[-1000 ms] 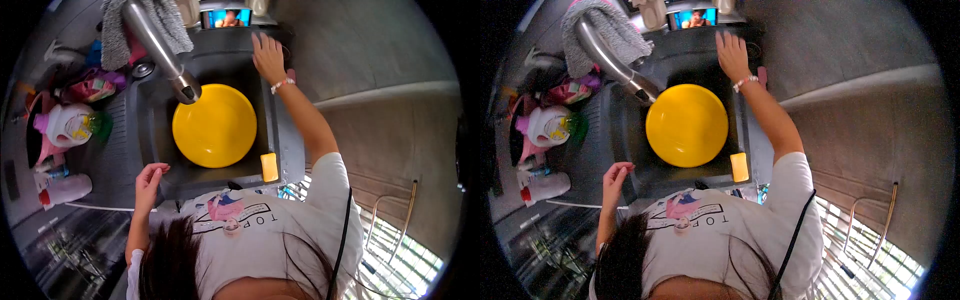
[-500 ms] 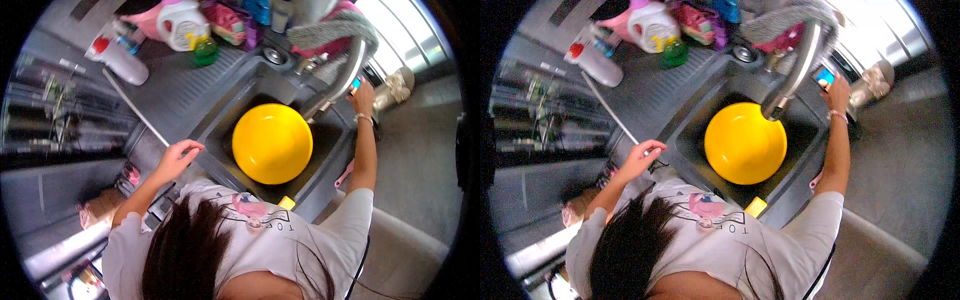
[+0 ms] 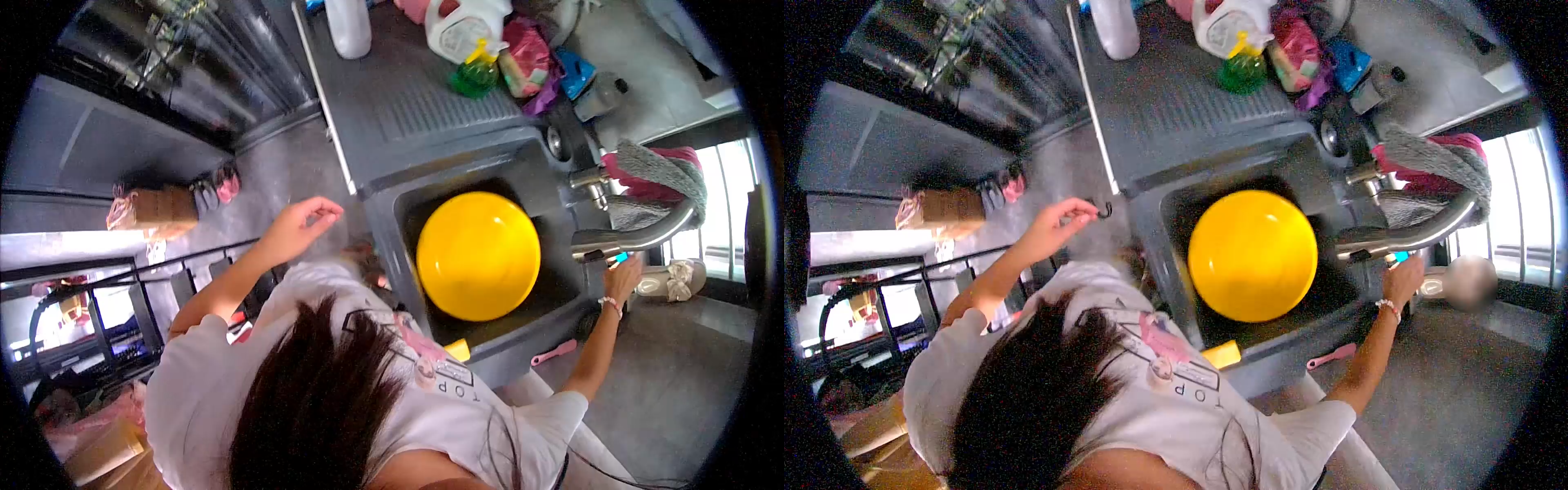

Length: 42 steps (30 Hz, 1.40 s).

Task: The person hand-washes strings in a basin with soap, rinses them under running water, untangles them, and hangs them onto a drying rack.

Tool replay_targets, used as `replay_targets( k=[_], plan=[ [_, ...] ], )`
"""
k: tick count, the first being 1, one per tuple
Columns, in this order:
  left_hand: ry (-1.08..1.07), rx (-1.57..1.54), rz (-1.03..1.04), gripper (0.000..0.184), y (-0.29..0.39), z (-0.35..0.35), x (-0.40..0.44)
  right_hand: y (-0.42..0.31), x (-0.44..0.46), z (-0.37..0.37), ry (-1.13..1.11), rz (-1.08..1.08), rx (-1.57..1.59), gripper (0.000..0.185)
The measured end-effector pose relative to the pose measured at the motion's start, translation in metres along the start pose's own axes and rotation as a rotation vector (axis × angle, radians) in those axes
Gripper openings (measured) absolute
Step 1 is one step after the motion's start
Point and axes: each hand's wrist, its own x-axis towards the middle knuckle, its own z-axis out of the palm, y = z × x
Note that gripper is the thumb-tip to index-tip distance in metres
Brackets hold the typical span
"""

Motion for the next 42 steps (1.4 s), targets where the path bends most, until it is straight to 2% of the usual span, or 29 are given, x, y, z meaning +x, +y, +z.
replay_targets(
  k=[1, 3, 5, 6, 7, 9, 10, 11, 12, 13, 15, 18, 19, 21, 23, 25, 29, 31, 34, 35, 37, 38, 39, 40, 42],
  plan=[
    [0.017, -0.016, 0.003, 0.021, -0.003, -0.005, -0.007, 0.0, -0.012, -0.008, -0.004, 0.026, 0.126, 0.063],
    [0.007, -0.075, -0.033, 0.021, -0.01, -0.017, -0.013, -0.011, -0.035, -0.036, -0.019, 0.055, 0.24, 0.075],
    [0.042, -0.045, -0.016, 0.02, -0.02, -0.03, -0.013, -0.034, -0.068, -0.072, 0.057, 0.018, 0.36, 0.084],
    [0.075, -0.027, -0.03, 0.02, -0.024, -0.038, -0.011, -0.044, -0.084, -0.088, -0.005, -0.037, 0.399, 0.084],
    [0.111, -0.039, -0.059, 0.02, -0.037, -0.049, -0.008, -0.057, -0.099, -0.095, 0.112, -0.139, 0.42, 0.086],
    [0.244, -0.058, -0.109, 0.02, -0.063, -0.086, 0.006, -0.085, -0.13, -0.113, 0.032, -0.124, 0.513, 0.084],
    [0.337, -0.065, -0.143, 0.02, -0.071, -0.111, 0.011, -0.104, -0.14, -0.129, -0.081, -0.058, 0.522, 0.081],
    [0.427, -0.081, -0.061, 0.02, -0.087, -0.14, 0.015, -0.128, -0.15, -0.145, -0.195, 0.008, 0.531, 0.079],
    [0.515, -0.094, 0.014, 0.02, -0.103, -0.169, 0.014, -0.15, -0.16, -0.156, -0.204, -0.002, 0.498, 0.074],
    [0.582, -0.187, -0.048, 0.019, -0.116, -0.199, 0.013, -0.173, -0.165, -0.172, -0.23, -0.028, 0.463, 0.073],
    [0.706, -0.133, -0.074, 0.02, -0.128, -0.253, 0.008, -0.214, -0.173, -0.197, -0.394, -0.063, 0.558, 0.072],
    [0.801, -0.251, -0.163, 0.026, -0.154, -0.304, 0.005, -0.282, -0.165, -0.249, -0.415, -0.143, 0.562, 0.074],
    [0.809, -0.21, -0.043, 0.024, -0.171, -0.318, 0.009, -0.302, -0.157, -0.265, -0.351, -0.235, 0.566, 0.075],
    [0.831, -0.169, 0.058, 0.022, -0.195, -0.346, 0.004, -0.348, -0.133, -0.302, -0.308, -0.303, 0.634, 0.075],
    [0.763, -0.287, -0.053, 0.022, -0.205, -0.364, -0.007, -0.392, -0.106, -0.339, -0.29, -0.347, 0.714, 0.075],
    [0.77, -0.321, -0.044, 0.02, -0.224, -0.373, -0.02, -0.437, -0.073, -0.367, -0.062, -0.576, 0.741, 0.077],
    [0.808, -0.287, -0.117, 0.018, -0.227, -0.378, -0.05, -0.546, -0.022, -0.421, -0.054, -0.786, 0.831, 0.076],
    [0.667, -0.451, -0.082, 0.017, -0.216, -0.39, -0.071, -0.6, -0.003, -0.445, -0.042, -0.968, 0.816, 0.075],
    [0.907, -0.361, -0.008, 0.017, -0.18, -0.427, -0.116, -0.67, 0.022, -0.464, -0.117, -1.197, 0.765, 0.076],
    [1.015, -0.302, 0.106, 0.016, -0.165, -0.443, -0.133, -0.692, 0.033, -0.466, -0.175, -1.267, 0.731, 0.076],
    [1.269, -0.112, 0.303, 0.021, -0.117, -0.467, -0.169, -0.729, 0.052, -0.474, -0.129, -1.408, 0.728, 0.076],
    [1.33, 0.058, 0.488, 0.025, -0.106, -0.489, -0.184, -0.757, 0.059, -0.482, -0.103, -1.485, 0.72, 0.076],
    [1.55, 0.129, 0.601, 0.032, -0.097, -0.5, -0.196, -0.78, 0.066, -0.491, -0.084, -1.54, 0.721, 0.076],
    [1.657, 0.318, 0.618, 0.032, -0.092, -0.514, -0.207, -0.806, 0.072, -0.501, -0.063, -1.593, 0.701, 0.076],
    [1.763, 0.616, 0.525, 0.032, -0.087, -0.54, -0.221, -0.856, 0.086, -0.519, -0.027, -1.68, 0.686, 0.076]
  ],
)
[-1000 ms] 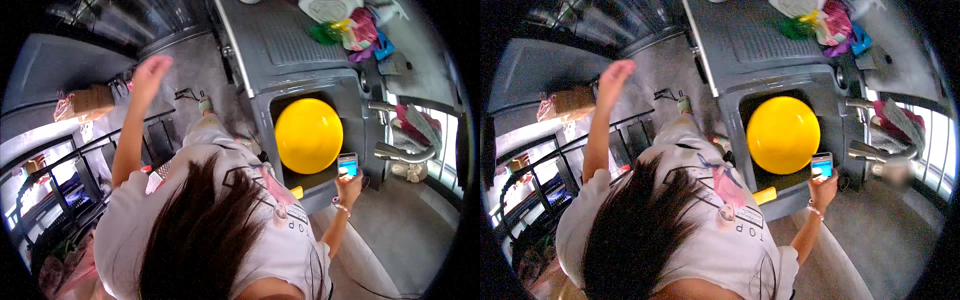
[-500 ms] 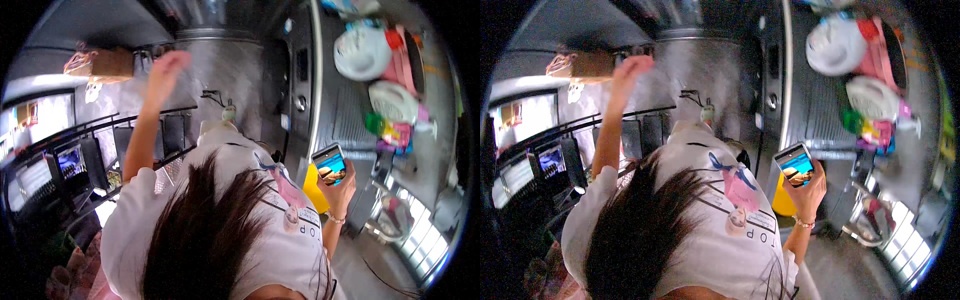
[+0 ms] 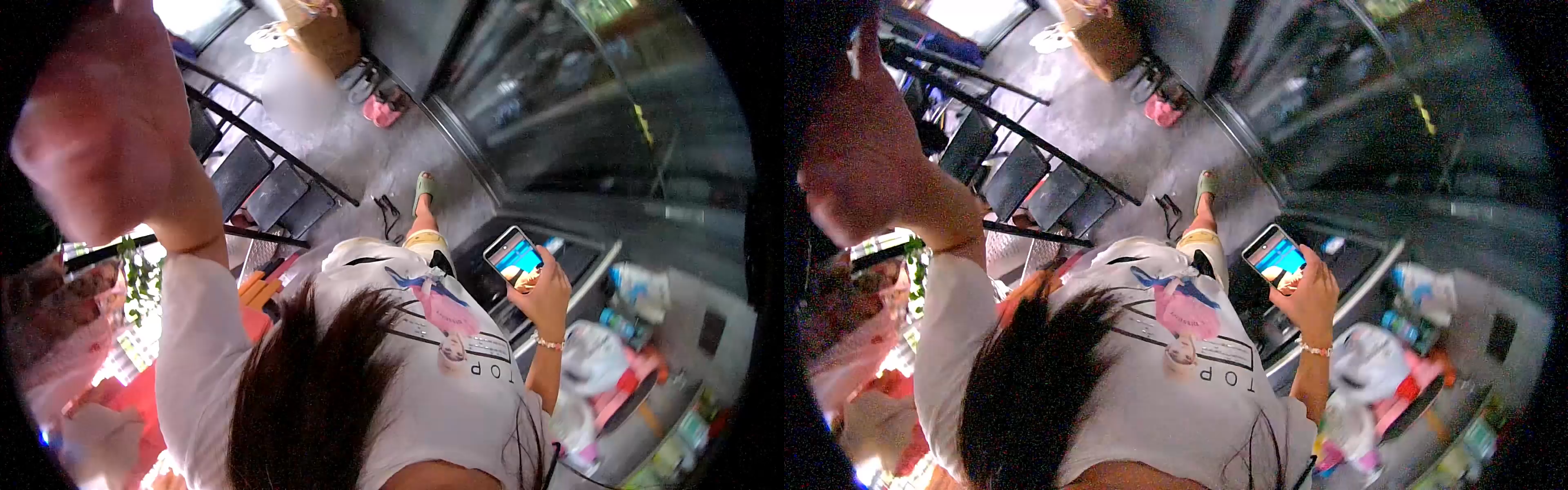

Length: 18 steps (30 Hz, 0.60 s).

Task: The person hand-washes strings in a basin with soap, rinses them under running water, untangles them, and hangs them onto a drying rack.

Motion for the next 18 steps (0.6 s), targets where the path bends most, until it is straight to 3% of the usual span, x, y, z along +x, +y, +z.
replay_targets(
  k=[2, 4, 5, 8, 15, 18],
  plan=[
    [-0.011, 0.197, 0.058, 0.032, -0.006, 0.004, 0.014, 0.011, 0.016, -0.008, 0.019, -0.075, 0.014, 0.076],
    [-0.032, 0.387, 0.011, 0.033, -0.061, 0.013, 0.028, 0.028, 0.113, -0.011, -0.007, -0.195, 0.013, 0.076],
    [-0.034, 0.473, 0.002, 0.033, -0.067, 0.014, 0.033, 0.038, 0.14, -0.01, 0.069, -0.314, 0.03, 0.075],
    [-0.032, 0.648, -0.061, 0.034, -0.089, 0.017, 0.044, 0.053, 0.219, -0.024, -0.016, -0.386, 0.077, 0.075],
    [0.02, 0.835, -0.185, 0.038, -0.109, 0.007, 0.04, 0.03, 0.363, -0.028, -0.064, -0.712, 0.068, 0.075],
    [0.056, 0.845, -0.127, 0.04, -0.065, 0.034, 0.041, 0.042, 0.35, -0.033, -0.04, -0.815, 0.132, 0.073]
  ],
)
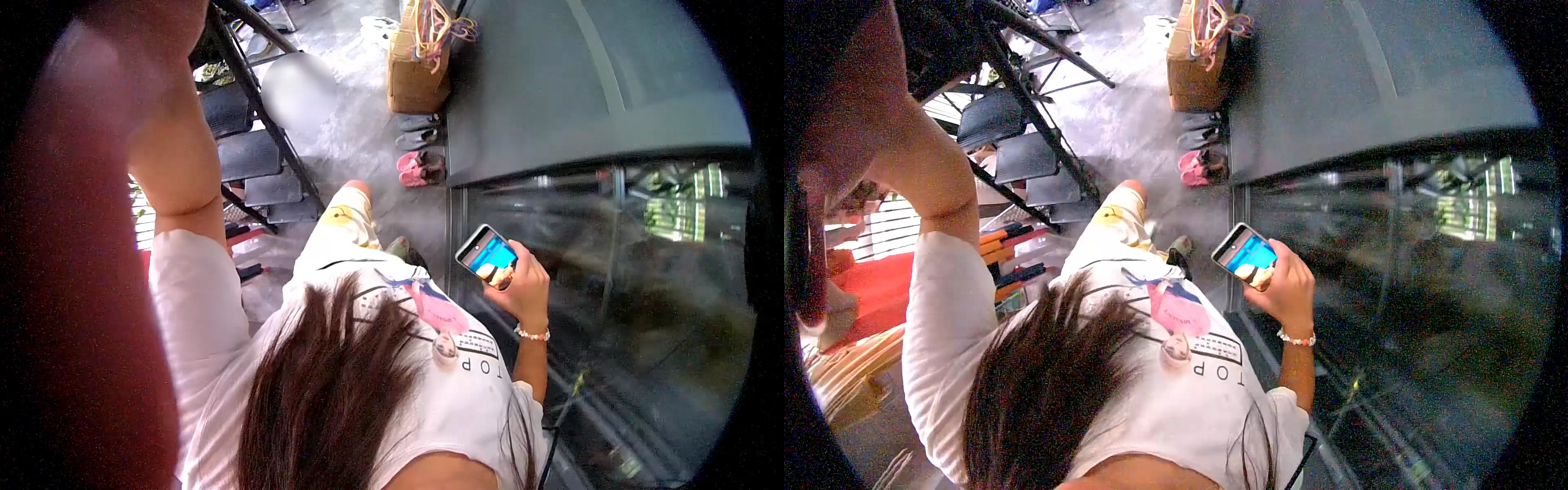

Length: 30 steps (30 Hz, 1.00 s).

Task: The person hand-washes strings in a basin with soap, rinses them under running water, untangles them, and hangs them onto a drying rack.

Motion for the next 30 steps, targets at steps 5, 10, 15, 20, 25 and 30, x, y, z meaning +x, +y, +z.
replay_targets(
  k=[5, 10, 15, 20, 25, 30],
  plan=[
    [-0.001, -0.172, 0.129, 0.045, 0.127, 0.016, -0.045, 0.005, -0.085, 0.013, 0.198, -0.153, -0.035, 0.07],
    [-0.462, -0.725, -0.186, 0.049, 0.163, 0.09, -0.099, -0.017, -0.086, 0.004, 0.415, -0.225, -0.059, 0.072],
    [-1.172, -1.546, -0.922, 0.067, 0.208, 0.147, -0.193, -0.06, -0.133, -0.005, 0.553, -0.106, -0.149, 0.073],
    [-1.198, -1.869, -1.135, 0.058, 0.115, 0.177, -0.17, -0.052, -0.04, 0.0, 0.4, 0.073, -0.109, 0.075],
    [-0.947, -1.912, -1.241, 0.054, 0.118, 0.192, -0.193, -0.045, -0.035, -0.004, 0.36, -0.045, -0.134, 0.079],
    [-0.81, -1.632, -1.242, 0.052, 0.146, 0.136, -0.211, -0.066, -0.102, -0.022, 0.403, -0.198, -0.081, 0.102]
  ],
)
